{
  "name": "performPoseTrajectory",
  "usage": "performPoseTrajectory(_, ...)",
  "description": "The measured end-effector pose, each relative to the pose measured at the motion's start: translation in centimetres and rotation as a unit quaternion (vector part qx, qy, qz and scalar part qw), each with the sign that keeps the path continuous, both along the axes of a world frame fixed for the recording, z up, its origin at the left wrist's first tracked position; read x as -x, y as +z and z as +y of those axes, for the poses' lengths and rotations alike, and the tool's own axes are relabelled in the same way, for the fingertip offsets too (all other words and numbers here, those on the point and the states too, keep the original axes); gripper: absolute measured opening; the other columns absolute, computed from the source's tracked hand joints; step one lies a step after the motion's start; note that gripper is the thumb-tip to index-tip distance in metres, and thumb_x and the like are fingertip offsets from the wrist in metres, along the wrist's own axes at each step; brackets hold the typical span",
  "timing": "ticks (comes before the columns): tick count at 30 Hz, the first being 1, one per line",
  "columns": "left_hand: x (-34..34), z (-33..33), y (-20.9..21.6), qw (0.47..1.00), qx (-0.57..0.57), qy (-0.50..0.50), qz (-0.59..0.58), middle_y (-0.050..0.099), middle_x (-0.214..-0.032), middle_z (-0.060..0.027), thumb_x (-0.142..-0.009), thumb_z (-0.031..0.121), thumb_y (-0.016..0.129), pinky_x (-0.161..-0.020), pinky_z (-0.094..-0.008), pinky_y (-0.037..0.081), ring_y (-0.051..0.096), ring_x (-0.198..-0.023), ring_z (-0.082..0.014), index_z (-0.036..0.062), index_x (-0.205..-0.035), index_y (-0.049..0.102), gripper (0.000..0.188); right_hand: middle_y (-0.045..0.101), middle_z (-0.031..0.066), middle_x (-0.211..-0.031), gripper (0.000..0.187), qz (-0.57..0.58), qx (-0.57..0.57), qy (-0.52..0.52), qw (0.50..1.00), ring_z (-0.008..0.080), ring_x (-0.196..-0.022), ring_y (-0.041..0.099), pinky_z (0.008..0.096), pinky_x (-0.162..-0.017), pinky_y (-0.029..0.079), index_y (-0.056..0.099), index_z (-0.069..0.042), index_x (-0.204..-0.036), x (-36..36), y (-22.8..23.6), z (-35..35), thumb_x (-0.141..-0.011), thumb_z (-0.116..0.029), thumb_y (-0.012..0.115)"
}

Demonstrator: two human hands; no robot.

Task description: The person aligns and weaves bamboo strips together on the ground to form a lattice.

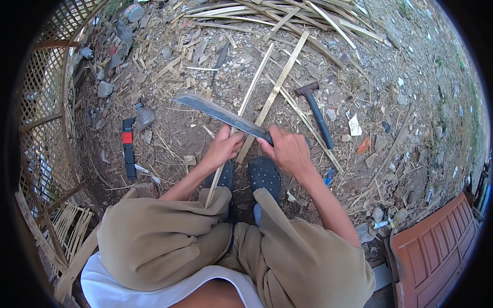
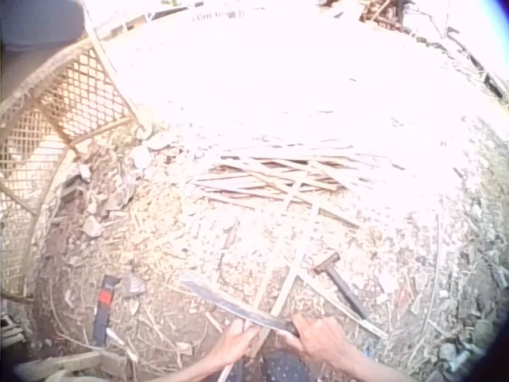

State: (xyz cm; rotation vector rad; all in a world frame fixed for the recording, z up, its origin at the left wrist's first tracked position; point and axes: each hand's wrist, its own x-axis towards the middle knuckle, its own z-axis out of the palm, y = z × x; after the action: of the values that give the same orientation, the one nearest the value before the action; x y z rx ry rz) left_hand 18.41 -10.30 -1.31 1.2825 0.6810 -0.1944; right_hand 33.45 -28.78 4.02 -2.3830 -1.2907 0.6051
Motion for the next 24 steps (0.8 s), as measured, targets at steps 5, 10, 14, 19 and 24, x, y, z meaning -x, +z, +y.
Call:
performPoseTrajectory(5,-0.2,-0.8,1.5,0.948,-0.309,-0.071,-0.037,0.049,-0.069,-0.0072,-0.102,0.013,0.068,-0.057,-0.0389,0.041,0.047,-0.056,-0.0176,0.0048,-0.135,0.043,0.041,0.071,0.0197,-0.075,0.046,-0.089,0.016,0.039,0.995,0.0414,-0.061,0.07,0.0489,-0.055,0.056,0.059,-0.005,-0.095,-2.2,-0.3,0.2,-0.104,-0.049,0.064)
performPoseTrajectory(10,-0.5,-0.9,5.0,0.969,-0.22,-0.11,0.023,0.041,-0.058,-0.0036,-0.095,-0.002,0.071,-0.06,-0.0404,0.038,0.043,-0.055,-0.0219,0.0049,-0.131,0.043,0.046,0.069,0.02,-0.069,0.049,-0.148,0.037,0.016,0.988,0.0422,-0.06,0.07,0.0498,-0.054,0.056,0.059,-0.004,-0.095,-8.2,-2.0,0.1,-0.106,-0.051,0.061)
performPoseTrajectory(14,-0.3,-1.1,5.2,0.966,-0.235,-0.107,0.008,0.041,-0.059,-0.0054,-0.095,-0.005,0.069,-0.06,-0.0406,0.038,0.043,-0.054,-0.0235,0.0037,-0.13,0.043,0.044,0.07,0.0224,-0.069,0.051,-0.196,0.057,-0.066,0.977,0.0448,-0.063,0.071,0.0532,-0.057,0.056,0.061,-0.002,-0.095,-13.1,-3.4,0.4,-0.108,-0.051,0.057)
performPoseTrajectory(19,-0.4,-0.2,4.0,0.956,-0.278,-0.081,-0.034,0.044,-0.059,-0.009,-0.095,-0.008,0.066,-0.059,-0.0438,0.04,0.048,-0.054,-0.0265,0.0028,-0.129,0.042,0.043,0.07,0.0269,-0.073,0.053,-0.235,0.045,-0.212,0.947,0.0485,-0.07,0.071,0.0574,-0.06,0.055,0.062,0.0,-0.094,-18.2,-1.1,-1.8,-0.111,-0.05,0.053)
performPoseTrajectory(24,-1.3,-0.3,3.4,0.934,-0.339,-0.097,-0.054,0.057,-0.065,-0.0191,-0.095,-0.01,0.063,-0.061,-0.0495,0.044,0.06,-0.06,-0.0404,0.0008,-0.127,0.042,0.041,0.068,0.0222,-0.07,0.045,-0.102,-0.046,-0.076,0.991,0.0453,-0.064,0.07,0.0546,-0.055,0.052,0.059,-0.002,-0.097,-6.3,1.6,-0.2,-0.107,-0.046,0.061)
